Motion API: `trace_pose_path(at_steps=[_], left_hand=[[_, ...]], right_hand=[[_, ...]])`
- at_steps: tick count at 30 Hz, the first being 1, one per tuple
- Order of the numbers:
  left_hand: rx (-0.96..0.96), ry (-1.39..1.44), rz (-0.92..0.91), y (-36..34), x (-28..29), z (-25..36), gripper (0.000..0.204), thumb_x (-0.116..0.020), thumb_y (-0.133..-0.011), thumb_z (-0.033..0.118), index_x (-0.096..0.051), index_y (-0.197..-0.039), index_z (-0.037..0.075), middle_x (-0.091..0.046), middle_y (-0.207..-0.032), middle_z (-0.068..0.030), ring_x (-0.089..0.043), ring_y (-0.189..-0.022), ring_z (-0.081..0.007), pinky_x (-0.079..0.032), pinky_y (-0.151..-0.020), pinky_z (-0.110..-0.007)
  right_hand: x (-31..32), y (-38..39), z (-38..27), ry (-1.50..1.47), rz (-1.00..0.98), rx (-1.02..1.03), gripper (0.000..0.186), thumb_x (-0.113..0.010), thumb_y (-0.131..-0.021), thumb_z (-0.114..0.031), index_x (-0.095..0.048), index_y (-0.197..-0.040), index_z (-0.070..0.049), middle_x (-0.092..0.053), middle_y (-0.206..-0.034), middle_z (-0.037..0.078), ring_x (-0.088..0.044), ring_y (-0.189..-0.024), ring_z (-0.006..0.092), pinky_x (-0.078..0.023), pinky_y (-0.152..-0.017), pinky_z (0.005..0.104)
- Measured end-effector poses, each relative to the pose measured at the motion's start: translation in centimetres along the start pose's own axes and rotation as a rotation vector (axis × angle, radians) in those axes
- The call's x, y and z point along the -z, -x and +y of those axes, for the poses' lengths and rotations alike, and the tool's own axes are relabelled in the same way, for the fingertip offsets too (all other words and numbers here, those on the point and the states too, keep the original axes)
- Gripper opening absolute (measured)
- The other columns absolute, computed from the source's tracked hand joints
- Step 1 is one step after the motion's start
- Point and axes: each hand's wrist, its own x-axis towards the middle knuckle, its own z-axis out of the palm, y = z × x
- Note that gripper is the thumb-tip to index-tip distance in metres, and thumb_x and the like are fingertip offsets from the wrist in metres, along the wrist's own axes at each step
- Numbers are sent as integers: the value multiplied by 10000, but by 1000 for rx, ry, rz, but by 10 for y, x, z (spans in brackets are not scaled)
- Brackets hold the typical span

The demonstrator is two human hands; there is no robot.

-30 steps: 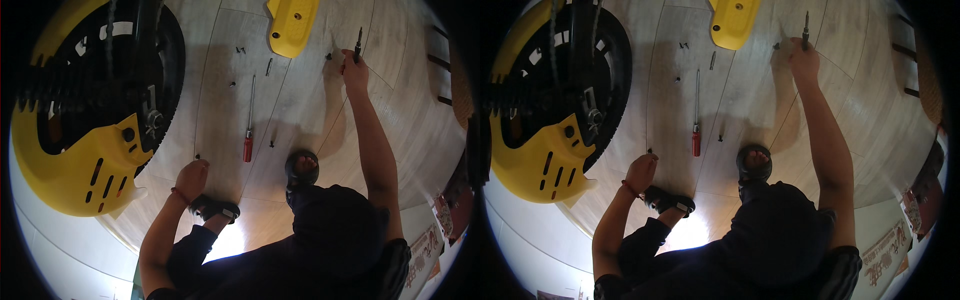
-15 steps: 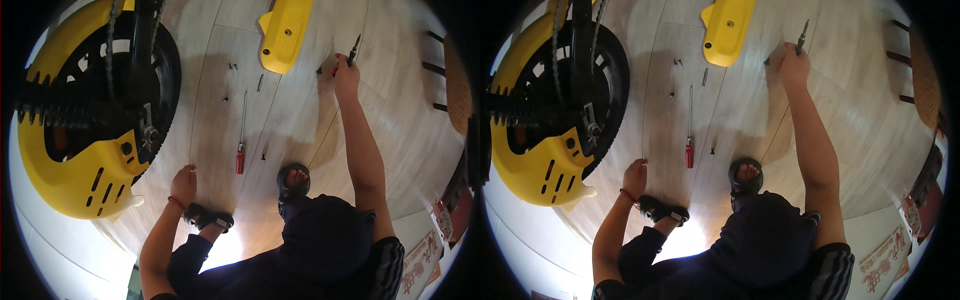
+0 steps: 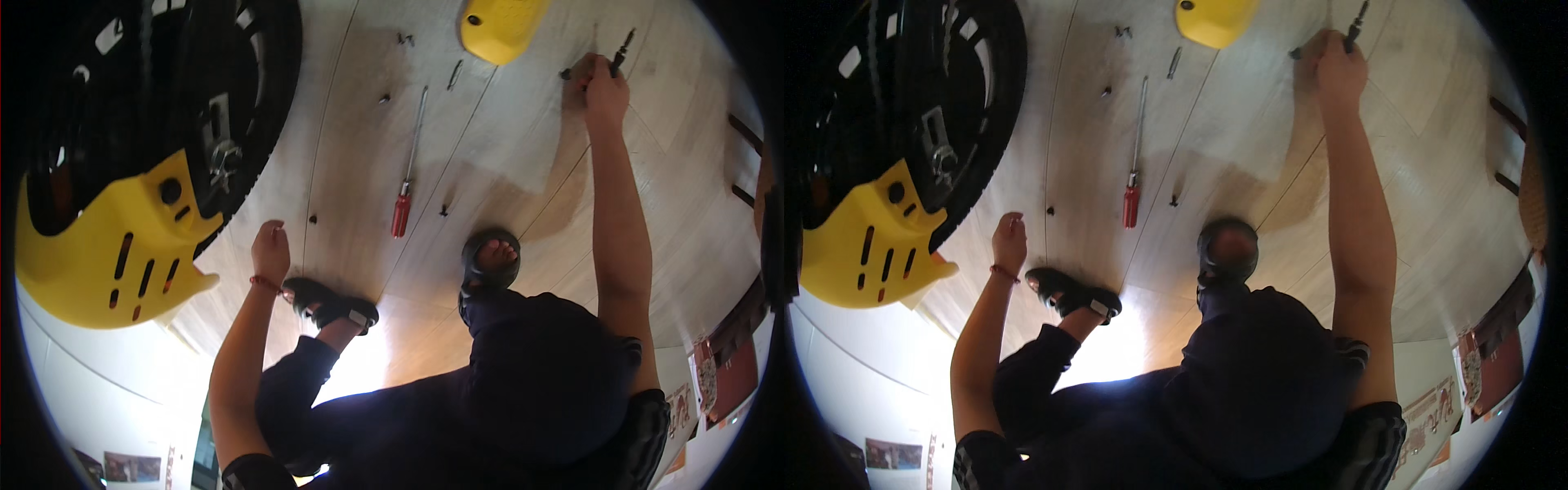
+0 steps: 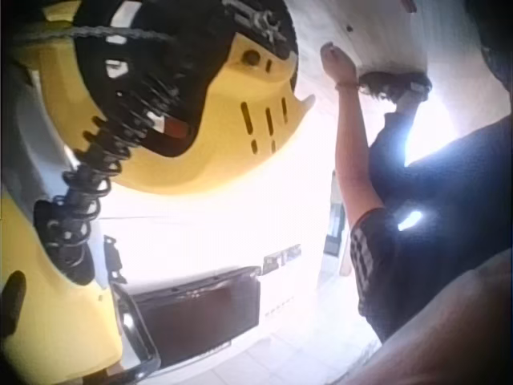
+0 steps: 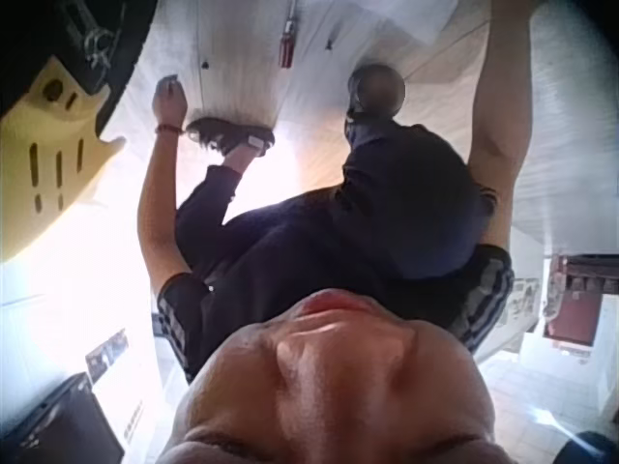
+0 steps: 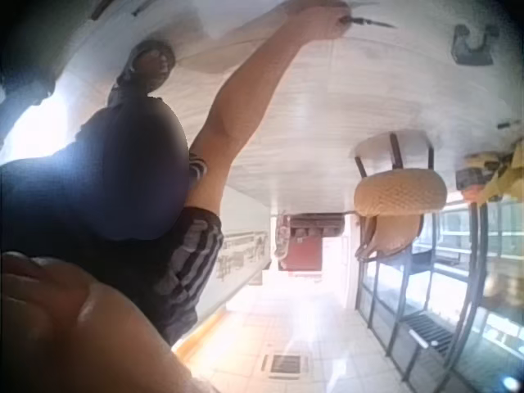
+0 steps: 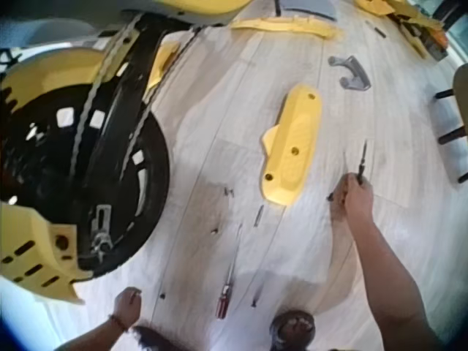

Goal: Replacing or repairing a part of a yellow electric motorcycle, involving screw removal and plastic casing alignment.

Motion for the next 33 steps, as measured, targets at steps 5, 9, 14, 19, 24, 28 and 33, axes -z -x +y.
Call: trace_pose_path(at_steps=[5,9,14,19,24,28,33], left_hand=[[130,144,-53,0,5,35,202,-489,-858,137,-603,-995,41,-631,-788,-179,-625,-747,-304,-484,-672,-366],[144,181,-44,1,7,31,197,-498,-855,136,-599,-994,38,-621,-758,-179,-620,-707,-287,-479,-644,-356],[91,198,-134,15,19,75,162,-525,-851,100,-598,-980,35,-611,-747,-163,-605,-659,-248,-477,-616,-327],[-76,338,-256,31,40,132,168,-512,-873,81,-585,-1013,22,-587,-752,-75,-561,-639,-141,-456,-602,-255],[-95,585,-331,39,75,187,197,-471,-897,39,-553,-1073,3,-568,-801,-23,-533,-696,-70,-450,-650,-208],[-142,636,-251,40,97,213,200,-455,-904,20,-542,-1082,-7,-569,-836,-34,-539,-721,-78,-450,-675,-209],[-291,431,61,40,113,222,186,-527,-872,22,-576,-1049,-9,-608,-818,-63,-575,-705,-117,-466,-666,-236]], right_hand=[[-6,3,1,-137,17,-53,281,-565,-855,-257,-634,-875,14,-536,-632,24,-535,-559,121,-424,-514,271],[-9,6,-6,-166,34,-45,231,-572,-858,-201,-620,-862,25,-536,-649,18,-503,-528,117,-401,-476,260],[0,-2,7,-334,-52,-71,217,-573,-885,-198,-635,-944,1,-481,-666,-11,-478,-571,97,-398,-523,240],[3,3,-6,-381,-48,-151,199,-556,-900,-181,-617,-962,-2,-477,-662,-2,-476,-583,108,-404,-547,248],[-5,71,-76,-309,-128,22,220,-575,-883,-215,-638,-950,-14,-492,-651,-16,-489,-580,88,-406,-583,243],[-23,129,-127,-310,-644,75,181,-588,-880,-215,-649,-951,-61,-507,-678,-30,-462,-586,49,-405,-552,209],[-32,166,-155,-154,-1090,377,251,-500,-914,-135,-572,-1122,-16,-444,-709,-45,-387,-606,33,-331,-555,197]])
